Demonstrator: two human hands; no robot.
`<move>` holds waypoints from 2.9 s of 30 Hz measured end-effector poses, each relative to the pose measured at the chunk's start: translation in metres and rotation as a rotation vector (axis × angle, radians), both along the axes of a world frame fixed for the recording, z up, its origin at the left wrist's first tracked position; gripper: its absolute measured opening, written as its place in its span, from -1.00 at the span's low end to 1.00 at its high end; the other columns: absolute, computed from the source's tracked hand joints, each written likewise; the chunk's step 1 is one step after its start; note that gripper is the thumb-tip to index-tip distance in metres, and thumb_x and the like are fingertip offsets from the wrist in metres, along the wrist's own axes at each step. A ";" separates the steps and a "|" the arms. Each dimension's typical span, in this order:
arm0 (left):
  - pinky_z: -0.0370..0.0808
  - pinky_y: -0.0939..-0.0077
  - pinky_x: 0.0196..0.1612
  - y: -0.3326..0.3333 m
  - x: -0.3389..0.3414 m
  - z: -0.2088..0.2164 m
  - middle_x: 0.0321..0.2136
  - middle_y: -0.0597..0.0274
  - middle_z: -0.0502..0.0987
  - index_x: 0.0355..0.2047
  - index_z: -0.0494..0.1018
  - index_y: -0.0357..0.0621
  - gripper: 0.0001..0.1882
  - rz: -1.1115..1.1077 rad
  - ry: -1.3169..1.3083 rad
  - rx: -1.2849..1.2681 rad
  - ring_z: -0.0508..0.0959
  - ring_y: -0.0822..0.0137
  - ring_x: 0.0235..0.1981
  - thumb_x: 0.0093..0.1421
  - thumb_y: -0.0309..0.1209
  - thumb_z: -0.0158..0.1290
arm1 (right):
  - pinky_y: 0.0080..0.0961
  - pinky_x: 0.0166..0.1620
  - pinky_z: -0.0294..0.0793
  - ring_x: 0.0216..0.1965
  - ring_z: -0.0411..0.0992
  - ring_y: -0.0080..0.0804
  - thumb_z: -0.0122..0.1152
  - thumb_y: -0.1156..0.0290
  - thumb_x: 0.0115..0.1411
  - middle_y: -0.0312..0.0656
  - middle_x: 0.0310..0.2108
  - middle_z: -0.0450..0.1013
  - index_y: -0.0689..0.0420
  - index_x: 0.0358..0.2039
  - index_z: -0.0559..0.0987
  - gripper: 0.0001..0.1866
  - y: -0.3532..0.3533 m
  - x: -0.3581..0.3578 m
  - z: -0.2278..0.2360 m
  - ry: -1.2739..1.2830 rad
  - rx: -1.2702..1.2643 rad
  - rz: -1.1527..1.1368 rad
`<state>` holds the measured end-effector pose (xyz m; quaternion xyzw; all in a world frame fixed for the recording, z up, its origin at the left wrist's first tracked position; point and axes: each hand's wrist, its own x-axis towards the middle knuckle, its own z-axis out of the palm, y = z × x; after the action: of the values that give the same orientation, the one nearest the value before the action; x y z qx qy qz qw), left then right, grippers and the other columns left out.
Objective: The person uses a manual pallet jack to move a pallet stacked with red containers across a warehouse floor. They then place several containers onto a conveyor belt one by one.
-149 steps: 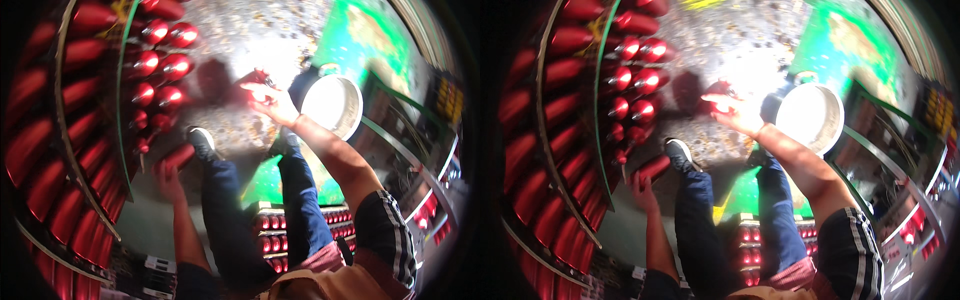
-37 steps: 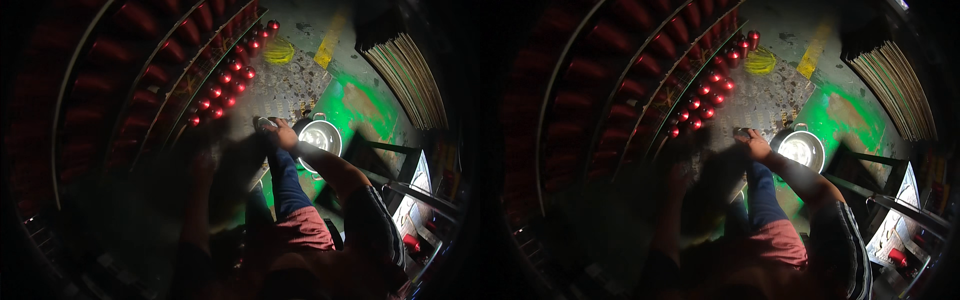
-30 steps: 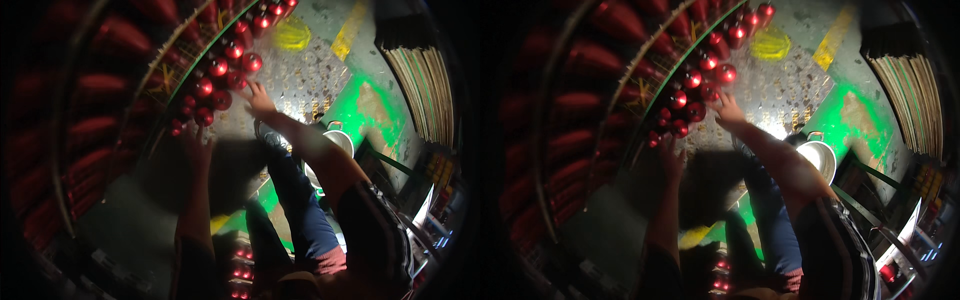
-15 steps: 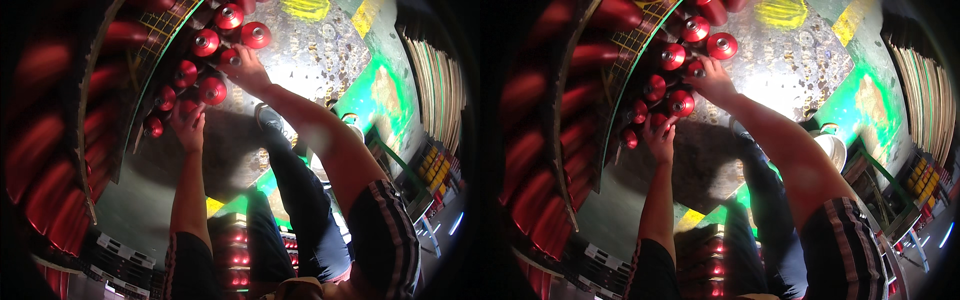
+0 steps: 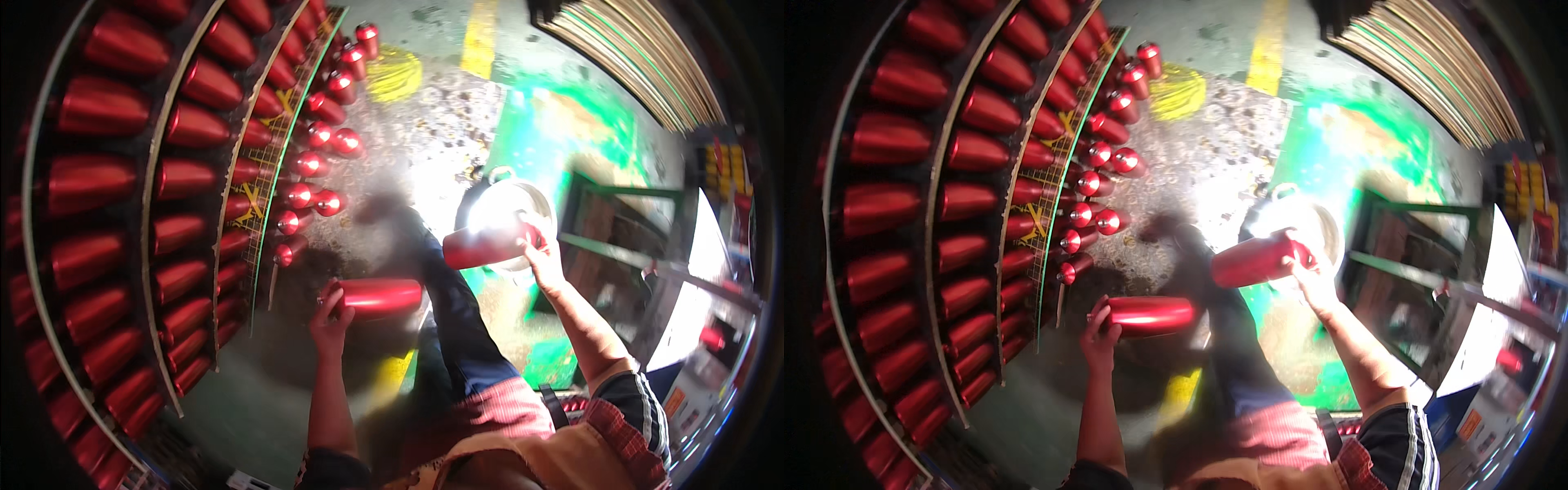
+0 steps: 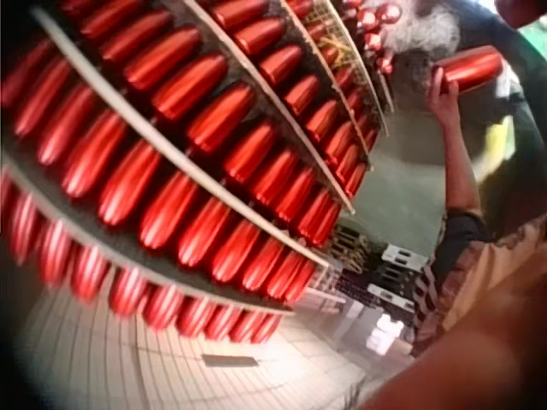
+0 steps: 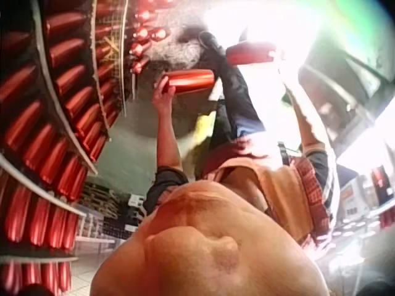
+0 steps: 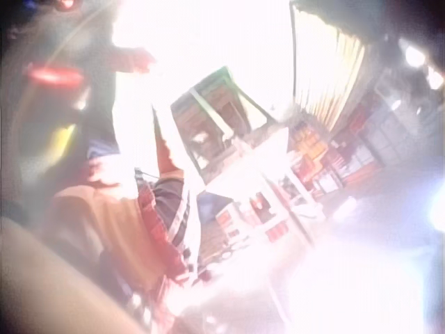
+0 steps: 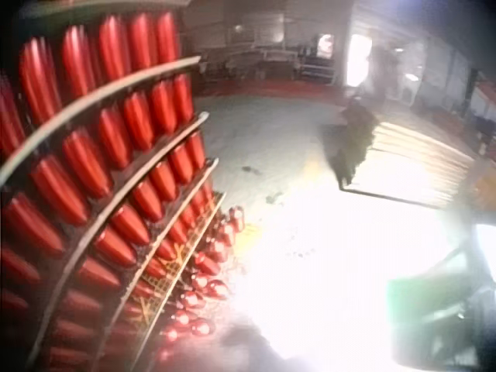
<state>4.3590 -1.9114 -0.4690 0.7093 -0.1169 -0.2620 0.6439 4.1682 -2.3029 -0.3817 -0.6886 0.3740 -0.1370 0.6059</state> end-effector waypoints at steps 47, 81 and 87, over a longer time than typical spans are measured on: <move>0.46 -0.15 0.09 -0.342 -0.175 0.198 0.12 -0.18 0.42 0.20 0.35 -0.09 -0.40 -0.781 1.640 -0.415 0.47 -0.14 0.08 0.39 0.09 -0.21 | -0.28 -0.06 0.56 -0.19 0.55 -0.37 0.10 0.00 0.31 -0.23 -0.20 0.58 0.04 -0.11 0.59 -0.61 -0.072 -0.370 0.226 -1.242 0.980 -0.616; 0.22 0.14 0.27 -0.761 -0.885 0.407 0.20 0.03 0.35 -0.08 0.63 0.06 -0.61 -1.266 -0.695 -0.675 0.30 -0.01 0.21 0.03 -0.52 0.21 | -0.56 -0.03 0.49 0.01 0.42 -0.45 0.17 0.66 0.16 -0.21 0.10 0.32 0.10 0.00 0.62 -0.62 -0.077 -0.865 0.348 0.201 -0.601 -1.650; 0.46 0.34 0.10 -0.678 -0.936 0.416 0.01 0.10 0.52 -0.18 0.64 -0.10 -0.77 -1.846 -0.172 -0.586 0.49 0.13 0.05 0.16 -0.58 0.11 | -0.45 -0.10 0.48 -0.14 0.46 -0.37 0.09 0.45 0.24 -0.13 -0.08 0.41 0.23 -0.12 0.61 -0.75 0.143 -0.742 0.404 0.533 -0.585 -2.153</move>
<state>3.4230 -2.5897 -0.0530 0.1669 -0.7345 -0.5716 0.3254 3.4257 -2.1604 0.0224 -0.1332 0.8395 -0.5157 -0.1074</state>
